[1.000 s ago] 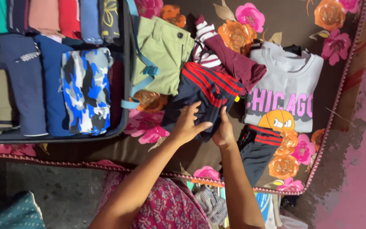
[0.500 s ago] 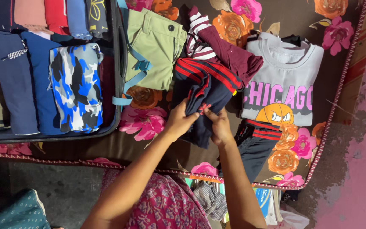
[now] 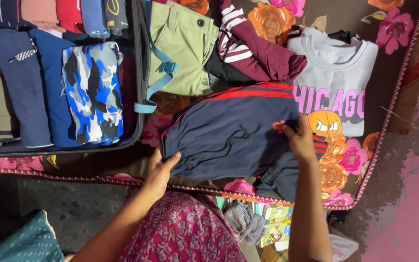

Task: The person folds various clothing items, including shorts and t-shirts, and places them into an open suitcase. The person arranges the folded clothes neatly inside the suitcase.

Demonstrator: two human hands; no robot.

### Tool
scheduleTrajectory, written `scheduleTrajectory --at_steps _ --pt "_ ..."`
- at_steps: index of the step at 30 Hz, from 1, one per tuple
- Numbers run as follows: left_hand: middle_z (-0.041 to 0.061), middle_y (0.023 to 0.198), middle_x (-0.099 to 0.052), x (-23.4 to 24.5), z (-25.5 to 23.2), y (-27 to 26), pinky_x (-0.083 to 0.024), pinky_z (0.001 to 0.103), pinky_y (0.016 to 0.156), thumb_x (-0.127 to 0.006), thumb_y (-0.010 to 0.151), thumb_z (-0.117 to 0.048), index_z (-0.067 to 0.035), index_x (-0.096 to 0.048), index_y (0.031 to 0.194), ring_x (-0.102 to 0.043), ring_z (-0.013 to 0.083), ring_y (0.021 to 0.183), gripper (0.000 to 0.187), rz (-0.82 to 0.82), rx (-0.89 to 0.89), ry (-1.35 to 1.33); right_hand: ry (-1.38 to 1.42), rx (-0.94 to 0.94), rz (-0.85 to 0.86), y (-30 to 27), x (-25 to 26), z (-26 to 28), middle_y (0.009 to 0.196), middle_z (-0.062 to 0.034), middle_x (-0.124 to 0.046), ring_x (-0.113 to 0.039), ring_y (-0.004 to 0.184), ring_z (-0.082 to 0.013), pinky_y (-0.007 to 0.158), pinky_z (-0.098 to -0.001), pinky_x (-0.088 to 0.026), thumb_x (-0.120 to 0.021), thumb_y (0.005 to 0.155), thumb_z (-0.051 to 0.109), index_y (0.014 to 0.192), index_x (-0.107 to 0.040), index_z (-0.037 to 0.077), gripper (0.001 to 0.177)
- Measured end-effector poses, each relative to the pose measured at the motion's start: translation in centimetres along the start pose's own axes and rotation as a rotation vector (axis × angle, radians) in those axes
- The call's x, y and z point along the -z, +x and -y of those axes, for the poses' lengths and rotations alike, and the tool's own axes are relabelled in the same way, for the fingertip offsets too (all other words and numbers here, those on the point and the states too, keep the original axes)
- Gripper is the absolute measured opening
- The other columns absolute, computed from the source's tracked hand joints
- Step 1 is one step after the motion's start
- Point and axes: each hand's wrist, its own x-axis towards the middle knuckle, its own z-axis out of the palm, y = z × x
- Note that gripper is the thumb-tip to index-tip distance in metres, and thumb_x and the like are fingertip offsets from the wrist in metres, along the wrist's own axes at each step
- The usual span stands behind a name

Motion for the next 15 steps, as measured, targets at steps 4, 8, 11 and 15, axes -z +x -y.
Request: scheduleTrajectory --at_steps 4,8,11,15 --pt "0.003 0.134 -0.065 2.1 4.2 0.3 -0.043 0.033 0.106 -0.067 0.092 -0.012 -0.009 -0.052 0.143 -0.059 0.0145 0.121 0.053 -0.081 0.001 0.075 -0.627 0.368 -0.260 -2.4 -3.9 0.2 0.123 -0.0215 -0.055 -0.058 0.105 -0.0316 0.090 -0.0403 -0.052 -0.077 0.079 0.003 0.148 -0.048 0.000 0.075" --pt "0.012 0.131 -0.065 3.4 6.5 1.2 -0.046 0.036 0.102 -0.068 0.093 -0.023 -0.006 -0.053 0.138 -0.061 0.0201 0.117 0.051 -0.144 -0.038 0.374 -0.734 0.520 -0.252 -7.8 -10.7 2.6 0.120 -0.0160 -0.062 -0.057 0.105 -0.0353 0.092 -0.0441 -0.049 -0.084 0.077 0.013 0.133 -0.057 0.005 0.063" --pt "0.021 0.145 -0.049 3.7 6.6 1.2 -0.034 0.041 0.110 -0.057 0.104 -0.038 -0.001 -0.041 0.147 -0.045 0.0295 0.132 0.060 -0.074 -0.163 0.622 -0.237 0.169 0.056 -12.0 -17.5 3.2 0.115 -0.0105 -0.059 -0.063 0.098 -0.0229 0.081 -0.0381 -0.057 -0.086 0.076 0.023 0.128 -0.062 0.006 0.059" --pt "0.021 0.138 -0.053 3.3 4.8 0.5 -0.040 0.042 0.109 -0.033 0.104 -0.057 -0.006 -0.041 0.152 -0.053 0.0319 0.126 0.070 0.148 -0.111 0.705 0.048 0.155 0.253 -15.6 -23.2 1.0 0.125 -0.0096 -0.061 -0.061 0.114 -0.0189 0.096 -0.0360 -0.051 -0.085 0.082 0.020 0.139 -0.050 0.003 0.069"
